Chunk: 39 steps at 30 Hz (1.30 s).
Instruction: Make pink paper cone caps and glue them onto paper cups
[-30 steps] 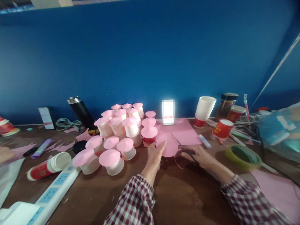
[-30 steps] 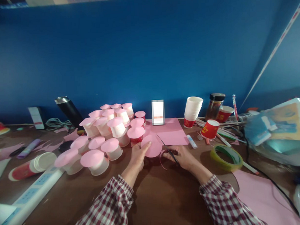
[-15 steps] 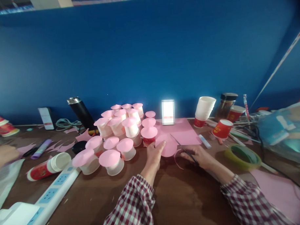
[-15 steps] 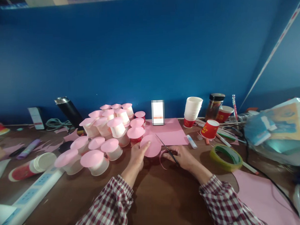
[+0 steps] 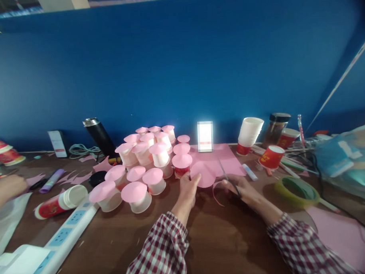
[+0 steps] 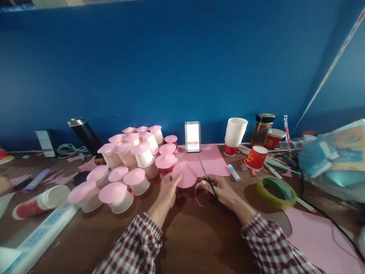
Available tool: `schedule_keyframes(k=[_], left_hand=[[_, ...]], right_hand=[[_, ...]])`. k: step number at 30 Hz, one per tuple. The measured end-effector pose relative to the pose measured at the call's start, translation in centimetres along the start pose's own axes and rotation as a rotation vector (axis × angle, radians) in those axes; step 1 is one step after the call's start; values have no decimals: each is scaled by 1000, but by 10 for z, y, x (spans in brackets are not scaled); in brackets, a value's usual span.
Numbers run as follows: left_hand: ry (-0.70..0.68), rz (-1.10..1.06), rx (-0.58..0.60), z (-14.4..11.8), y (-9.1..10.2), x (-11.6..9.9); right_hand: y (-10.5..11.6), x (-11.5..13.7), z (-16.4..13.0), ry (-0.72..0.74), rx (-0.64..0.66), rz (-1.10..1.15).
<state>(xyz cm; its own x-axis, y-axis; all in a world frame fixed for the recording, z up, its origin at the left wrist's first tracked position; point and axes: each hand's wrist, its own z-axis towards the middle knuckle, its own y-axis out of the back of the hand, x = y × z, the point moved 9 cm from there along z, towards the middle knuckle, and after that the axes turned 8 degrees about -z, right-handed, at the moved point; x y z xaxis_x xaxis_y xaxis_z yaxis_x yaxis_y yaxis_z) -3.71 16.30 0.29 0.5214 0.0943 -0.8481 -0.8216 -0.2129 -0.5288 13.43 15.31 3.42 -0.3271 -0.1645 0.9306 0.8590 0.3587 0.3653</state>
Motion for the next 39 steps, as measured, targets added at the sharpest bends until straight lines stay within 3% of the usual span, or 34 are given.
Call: schedule_keyframes(k=[5,8,12,22,27,29,33,39], left_hand=[[65,-53,96,-5,-12,4],[103,-48,219,-10,-26,4],[192,-37,334,-20,-39,8],[97,-64,227,-14,-30,6],[161,-50,317,-26,-43,13],[201,-23,353,-32,-47,17],[196,-10,336,-33,-46,14],[113,-32,245,-18,-31,5]], right_hand=[[10,6,0,38,-133,39],[17,7,-1,56,-227,41],[17,1,-1,31,-256,111],[-8,7,-3,-5,-104,340],[-8,-1,-4,-19,-214,516],[-11,-4,-3,-23,-200,535],[-7,4,-6,0,-182,417],[19,28,-13,155,-288,-16]])
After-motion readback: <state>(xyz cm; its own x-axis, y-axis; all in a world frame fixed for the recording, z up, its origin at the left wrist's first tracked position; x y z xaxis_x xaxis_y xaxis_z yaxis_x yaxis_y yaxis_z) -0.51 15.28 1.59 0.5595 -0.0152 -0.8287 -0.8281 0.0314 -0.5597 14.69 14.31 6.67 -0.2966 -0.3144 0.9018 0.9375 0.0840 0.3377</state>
